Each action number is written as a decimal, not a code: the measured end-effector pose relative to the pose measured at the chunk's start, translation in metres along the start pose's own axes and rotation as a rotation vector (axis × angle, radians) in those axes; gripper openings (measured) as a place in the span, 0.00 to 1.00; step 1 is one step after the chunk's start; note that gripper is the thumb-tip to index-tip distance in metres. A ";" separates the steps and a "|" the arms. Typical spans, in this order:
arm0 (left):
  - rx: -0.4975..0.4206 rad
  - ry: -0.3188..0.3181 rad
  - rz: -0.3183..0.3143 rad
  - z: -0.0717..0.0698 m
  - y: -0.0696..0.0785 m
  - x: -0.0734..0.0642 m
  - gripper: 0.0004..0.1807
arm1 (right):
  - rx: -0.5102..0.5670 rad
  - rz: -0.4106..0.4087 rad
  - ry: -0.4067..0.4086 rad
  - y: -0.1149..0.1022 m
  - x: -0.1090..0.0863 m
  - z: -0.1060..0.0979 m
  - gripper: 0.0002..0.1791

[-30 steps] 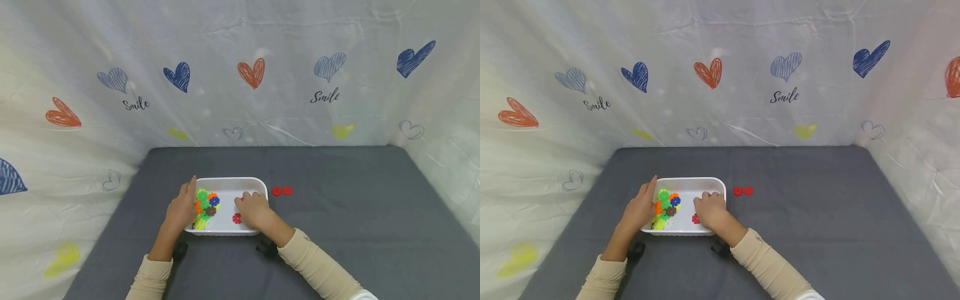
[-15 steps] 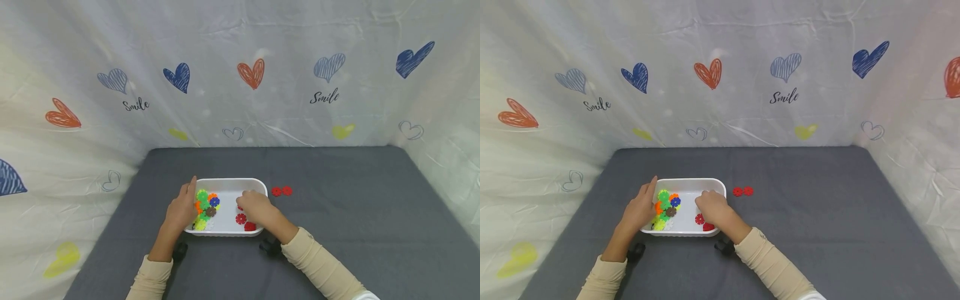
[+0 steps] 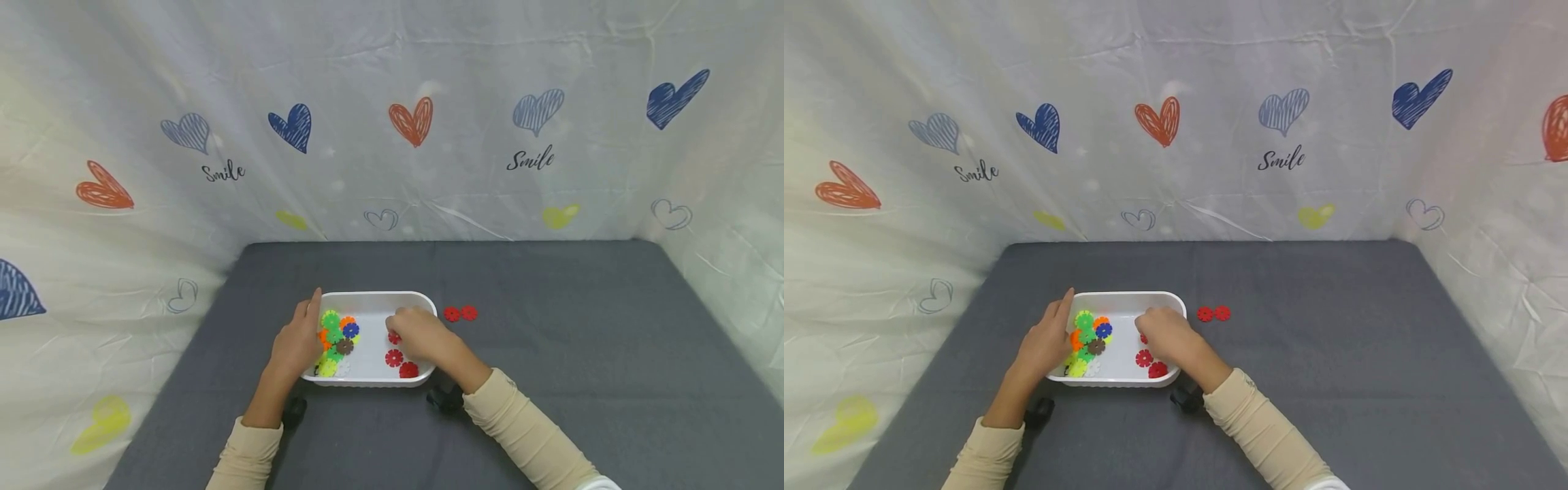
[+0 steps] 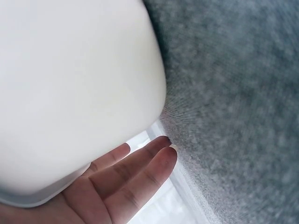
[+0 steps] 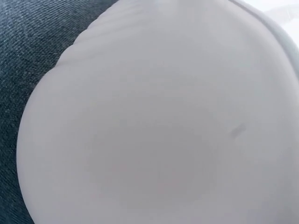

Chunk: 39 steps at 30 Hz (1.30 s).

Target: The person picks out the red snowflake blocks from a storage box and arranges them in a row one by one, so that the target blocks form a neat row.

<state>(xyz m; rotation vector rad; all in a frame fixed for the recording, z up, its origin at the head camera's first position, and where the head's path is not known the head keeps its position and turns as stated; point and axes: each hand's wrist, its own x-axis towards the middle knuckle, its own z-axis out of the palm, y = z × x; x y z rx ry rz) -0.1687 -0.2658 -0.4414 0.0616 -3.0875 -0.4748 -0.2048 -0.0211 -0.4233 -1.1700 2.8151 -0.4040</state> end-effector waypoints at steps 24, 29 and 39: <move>0.006 0.007 0.007 -0.001 0.000 0.000 0.50 | 0.259 -0.027 0.134 0.029 -0.005 -0.030 0.17; 0.005 0.005 0.005 -0.001 0.002 0.000 0.50 | 0.252 -0.002 0.159 0.036 -0.010 -0.035 0.17; 0.006 -0.018 -0.014 -0.004 0.004 0.000 0.50 | 0.214 -0.031 0.251 0.063 -0.032 -0.046 0.12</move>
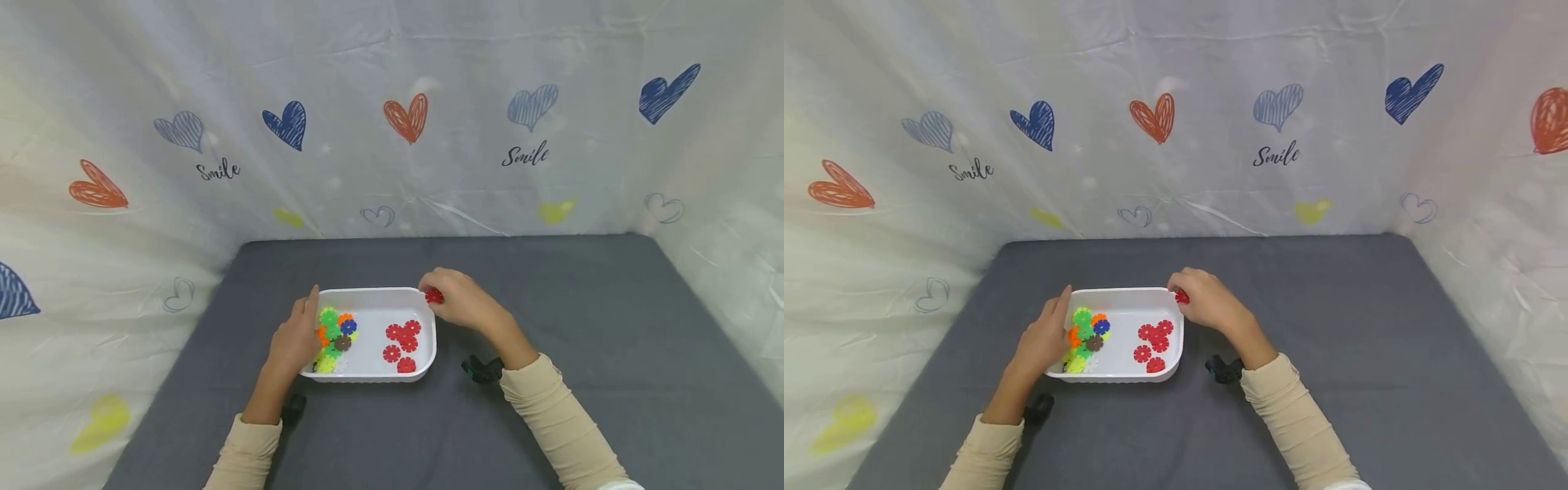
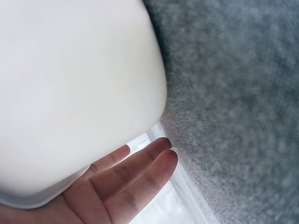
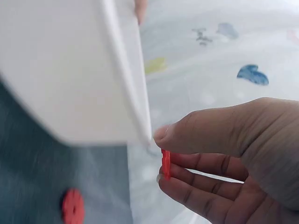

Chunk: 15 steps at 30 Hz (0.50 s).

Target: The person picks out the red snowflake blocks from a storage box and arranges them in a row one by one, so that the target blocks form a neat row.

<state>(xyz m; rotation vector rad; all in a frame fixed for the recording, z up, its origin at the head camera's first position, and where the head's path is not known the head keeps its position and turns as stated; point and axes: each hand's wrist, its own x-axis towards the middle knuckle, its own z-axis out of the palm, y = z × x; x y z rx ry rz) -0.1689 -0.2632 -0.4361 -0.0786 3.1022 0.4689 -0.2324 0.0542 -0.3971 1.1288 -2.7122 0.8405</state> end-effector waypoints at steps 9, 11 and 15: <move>0.001 0.001 0.003 0.000 -0.002 -0.001 0.50 | -0.048 0.048 0.007 0.032 -0.023 -0.006 0.11; 0.001 0.002 0.003 0.000 -0.002 -0.002 0.50 | -0.061 0.068 -0.002 0.039 -0.027 -0.008 0.12; 0.004 0.001 0.000 0.000 -0.001 -0.002 0.51 | -0.097 0.110 -0.024 0.053 -0.036 -0.009 0.12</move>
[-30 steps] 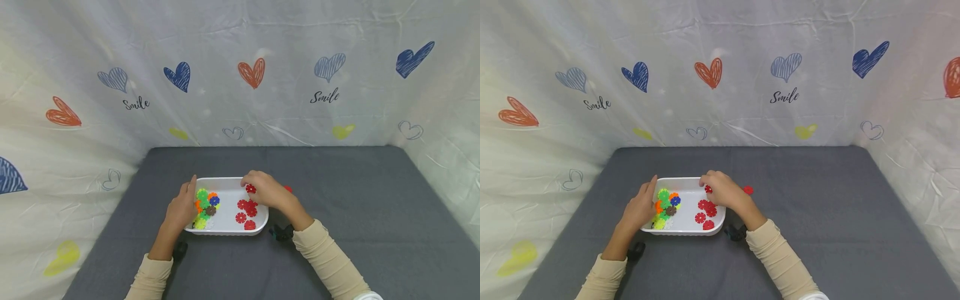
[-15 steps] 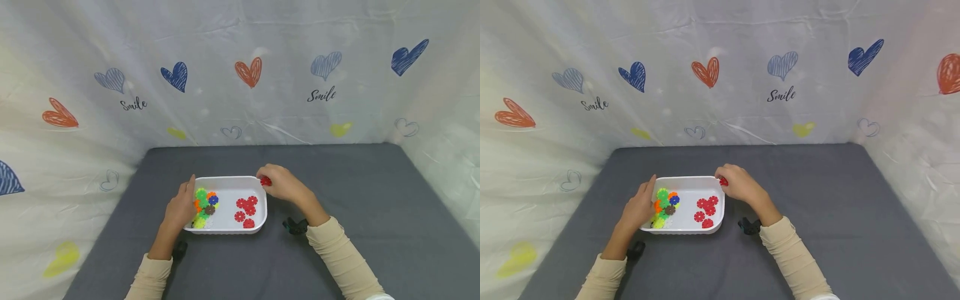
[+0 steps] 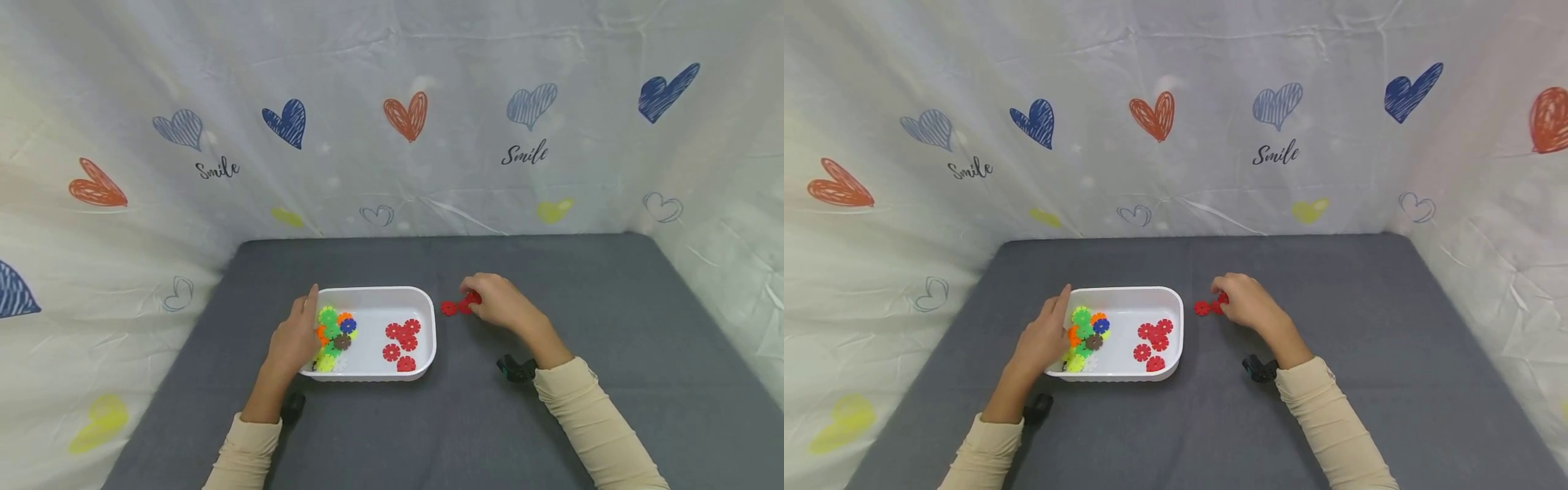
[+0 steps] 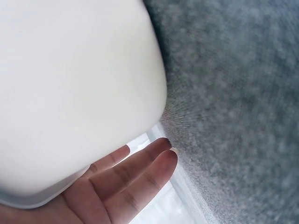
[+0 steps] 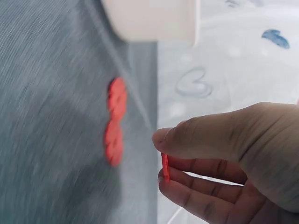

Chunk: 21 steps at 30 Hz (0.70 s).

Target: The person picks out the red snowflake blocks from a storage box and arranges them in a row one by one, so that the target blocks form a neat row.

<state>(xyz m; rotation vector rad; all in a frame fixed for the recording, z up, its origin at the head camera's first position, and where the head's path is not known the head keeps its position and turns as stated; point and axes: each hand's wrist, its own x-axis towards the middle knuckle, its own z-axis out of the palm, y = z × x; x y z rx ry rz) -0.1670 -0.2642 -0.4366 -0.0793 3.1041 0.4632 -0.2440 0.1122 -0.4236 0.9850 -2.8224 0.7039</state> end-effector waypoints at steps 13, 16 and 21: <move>-0.004 -0.012 -0.007 0.001 0.000 0.001 0.51 | -0.034 0.040 -0.080 0.029 -0.007 0.009 0.11; -0.001 -0.009 -0.002 0.001 0.000 0.001 0.50 | -0.025 0.045 -0.082 0.030 -0.007 0.011 0.10; -0.006 0.002 0.011 0.001 -0.001 0.001 0.48 | -0.020 0.043 -0.071 0.029 -0.006 0.012 0.10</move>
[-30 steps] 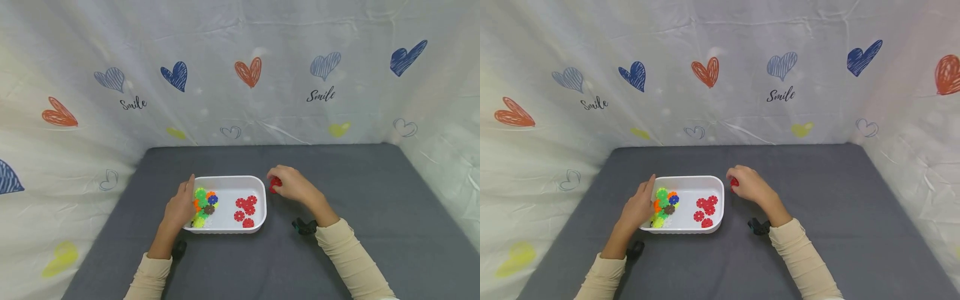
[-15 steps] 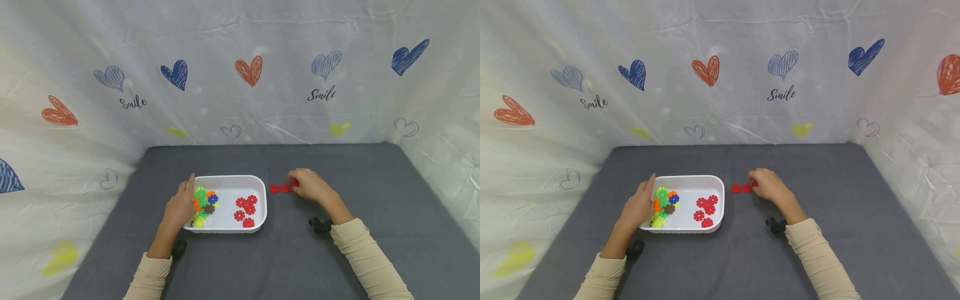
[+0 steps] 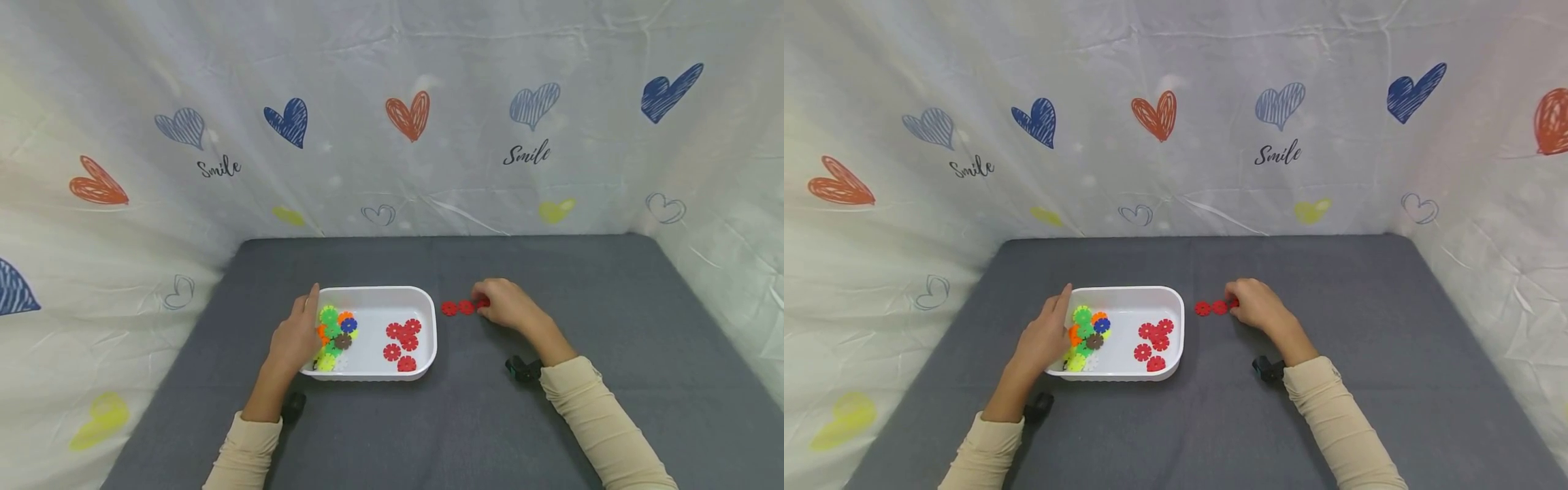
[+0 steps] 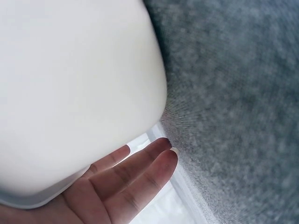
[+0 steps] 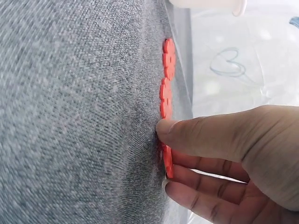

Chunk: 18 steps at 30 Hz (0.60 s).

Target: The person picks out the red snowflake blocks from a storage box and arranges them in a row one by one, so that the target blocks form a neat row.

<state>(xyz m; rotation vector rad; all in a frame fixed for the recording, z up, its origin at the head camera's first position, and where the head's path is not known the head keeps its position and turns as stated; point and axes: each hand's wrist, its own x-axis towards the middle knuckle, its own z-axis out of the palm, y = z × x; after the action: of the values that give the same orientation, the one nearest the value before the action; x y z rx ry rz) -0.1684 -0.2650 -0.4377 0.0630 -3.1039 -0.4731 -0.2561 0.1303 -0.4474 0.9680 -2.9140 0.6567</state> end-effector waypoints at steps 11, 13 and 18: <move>-0.004 0.000 0.000 0.000 -0.003 0.000 0.49 | -0.088 0.014 0.069 -0.043 0.014 -0.024 0.10; -0.004 0.002 0.005 -0.001 -0.002 0.000 0.49 | -0.097 -0.049 0.096 -0.064 0.018 -0.026 0.10; -0.012 -0.006 0.003 0.000 -0.002 0.001 0.48 | -0.164 -0.273 0.045 -0.119 0.028 -0.004 0.06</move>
<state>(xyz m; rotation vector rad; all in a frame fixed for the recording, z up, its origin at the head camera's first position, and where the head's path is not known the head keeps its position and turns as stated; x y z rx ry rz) -0.1695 -0.2664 -0.4384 0.0571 -3.1059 -0.4924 -0.2116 0.0298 -0.3944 1.2768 -2.6729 0.4131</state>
